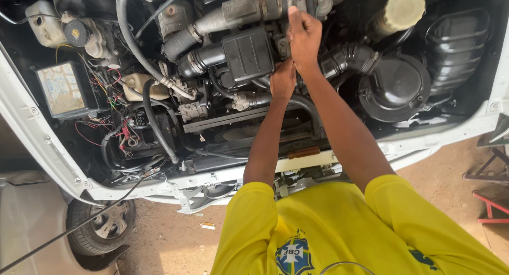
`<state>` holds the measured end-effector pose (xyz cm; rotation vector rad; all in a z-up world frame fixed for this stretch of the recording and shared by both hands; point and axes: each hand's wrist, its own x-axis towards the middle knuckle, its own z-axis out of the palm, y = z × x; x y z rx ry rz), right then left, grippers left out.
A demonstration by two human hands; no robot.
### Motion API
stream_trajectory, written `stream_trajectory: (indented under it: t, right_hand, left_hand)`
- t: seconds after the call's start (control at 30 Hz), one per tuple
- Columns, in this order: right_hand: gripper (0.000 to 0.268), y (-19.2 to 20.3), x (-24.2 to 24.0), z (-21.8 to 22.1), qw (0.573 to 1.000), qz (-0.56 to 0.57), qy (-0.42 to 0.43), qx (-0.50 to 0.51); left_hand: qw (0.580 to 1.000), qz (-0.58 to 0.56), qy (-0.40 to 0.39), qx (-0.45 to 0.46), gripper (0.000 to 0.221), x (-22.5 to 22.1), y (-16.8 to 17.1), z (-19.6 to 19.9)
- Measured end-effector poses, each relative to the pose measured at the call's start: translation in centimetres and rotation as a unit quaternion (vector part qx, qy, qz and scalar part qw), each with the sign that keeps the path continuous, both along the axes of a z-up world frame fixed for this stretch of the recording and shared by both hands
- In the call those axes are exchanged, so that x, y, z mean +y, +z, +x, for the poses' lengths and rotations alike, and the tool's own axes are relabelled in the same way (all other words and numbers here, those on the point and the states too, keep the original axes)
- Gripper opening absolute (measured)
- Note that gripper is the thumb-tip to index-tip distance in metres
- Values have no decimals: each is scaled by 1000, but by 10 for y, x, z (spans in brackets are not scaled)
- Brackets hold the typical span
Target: The person uses a screwdriver to tighten or loosen several hose clamps on the air intake system and associated components within a car engine bay.
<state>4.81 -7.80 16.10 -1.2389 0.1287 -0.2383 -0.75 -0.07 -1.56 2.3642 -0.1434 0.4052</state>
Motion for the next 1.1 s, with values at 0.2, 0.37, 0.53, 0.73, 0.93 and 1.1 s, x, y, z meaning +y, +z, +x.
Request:
stream_trajectory:
  t: [0.2, 0.37, 0.53, 0.73, 0.93, 1.1]
  right_hand:
    - [53, 15, -11, 15, 974, -86, 211, -7]
    - [53, 50, -20, 13, 881, -191, 430, 40]
    - [49, 33, 11, -11, 995, -88, -25, -35]
    - [55, 28, -8, 9, 946, -134, 295, -12]
    - [52, 30, -11, 15, 994, -91, 50, -18]
    - [47, -1, 19, -19, 997, -65, 0, -30]
  left_hand:
    - [1000, 11, 3, -14, 28, -1, 12, 4]
    - [999, 27, 0, 28, 20, 1, 7, 7]
    - [998, 15, -3, -57, 17, -1, -21, 17]
    - [999, 43, 7, 18, 22, 1, -8, 11]
    - [997, 3, -5, -81, 24, -1, 11, 11]
    - [998, 51, -9, 35, 14, 5, -45, 13]
